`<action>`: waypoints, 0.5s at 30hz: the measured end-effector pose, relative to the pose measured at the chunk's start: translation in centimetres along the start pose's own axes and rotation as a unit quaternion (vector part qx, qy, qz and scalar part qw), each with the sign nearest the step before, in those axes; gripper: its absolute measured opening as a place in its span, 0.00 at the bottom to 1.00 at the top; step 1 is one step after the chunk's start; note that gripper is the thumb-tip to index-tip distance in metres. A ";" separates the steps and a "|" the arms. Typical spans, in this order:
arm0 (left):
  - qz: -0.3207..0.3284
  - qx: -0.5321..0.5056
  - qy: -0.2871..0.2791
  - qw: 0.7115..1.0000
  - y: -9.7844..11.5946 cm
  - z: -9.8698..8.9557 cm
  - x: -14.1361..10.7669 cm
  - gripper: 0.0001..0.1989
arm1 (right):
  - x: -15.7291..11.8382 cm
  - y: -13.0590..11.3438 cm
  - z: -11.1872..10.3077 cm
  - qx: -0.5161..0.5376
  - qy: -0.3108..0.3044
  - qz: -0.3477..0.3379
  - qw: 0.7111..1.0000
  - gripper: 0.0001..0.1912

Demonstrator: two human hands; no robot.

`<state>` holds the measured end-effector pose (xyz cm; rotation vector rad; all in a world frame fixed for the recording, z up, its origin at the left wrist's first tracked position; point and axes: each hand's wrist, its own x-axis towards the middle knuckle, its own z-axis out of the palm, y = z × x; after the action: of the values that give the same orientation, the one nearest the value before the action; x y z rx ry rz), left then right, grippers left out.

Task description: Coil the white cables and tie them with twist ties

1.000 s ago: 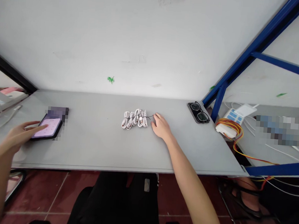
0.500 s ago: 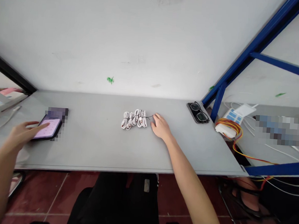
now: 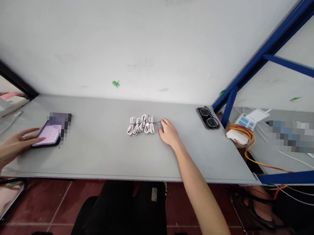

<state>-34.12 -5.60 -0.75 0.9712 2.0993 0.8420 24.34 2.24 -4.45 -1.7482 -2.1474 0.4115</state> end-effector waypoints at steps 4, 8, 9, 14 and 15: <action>-0.010 -0.018 -0.006 1.000 0.1 0.0 -0.1 0.64 | 0.0 0.0 0.0 -0.002 -0.001 -0.001 1.000 0.27; -0.005 -0.016 0.004 1.000 0.1 -0.1 -0.1 0.63 | 0.0 -0.1 0.0 -0.005 -0.004 0.001 1.000 0.27; -0.005 -0.015 0.003 1.000 0.0 -0.1 -0.1 0.63 | 0.0 -0.1 0.0 -0.004 -0.004 0.001 1.000 0.27; 0.002 -0.001 0.017 1.000 0.2 0.2 0.1 0.61 | 0.0 -0.1 0.0 -0.002 0.000 -0.002 1.000 0.27; 0.002 0.012 0.038 0.999 0.3 0.3 0.1 0.58 | 0.0 -0.1 0.0 -0.002 -0.001 -0.001 1.000 0.27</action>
<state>-33.82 -5.22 -0.70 0.9696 2.1765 0.8702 24.29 2.20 -4.43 -1.7474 -2.1533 0.4097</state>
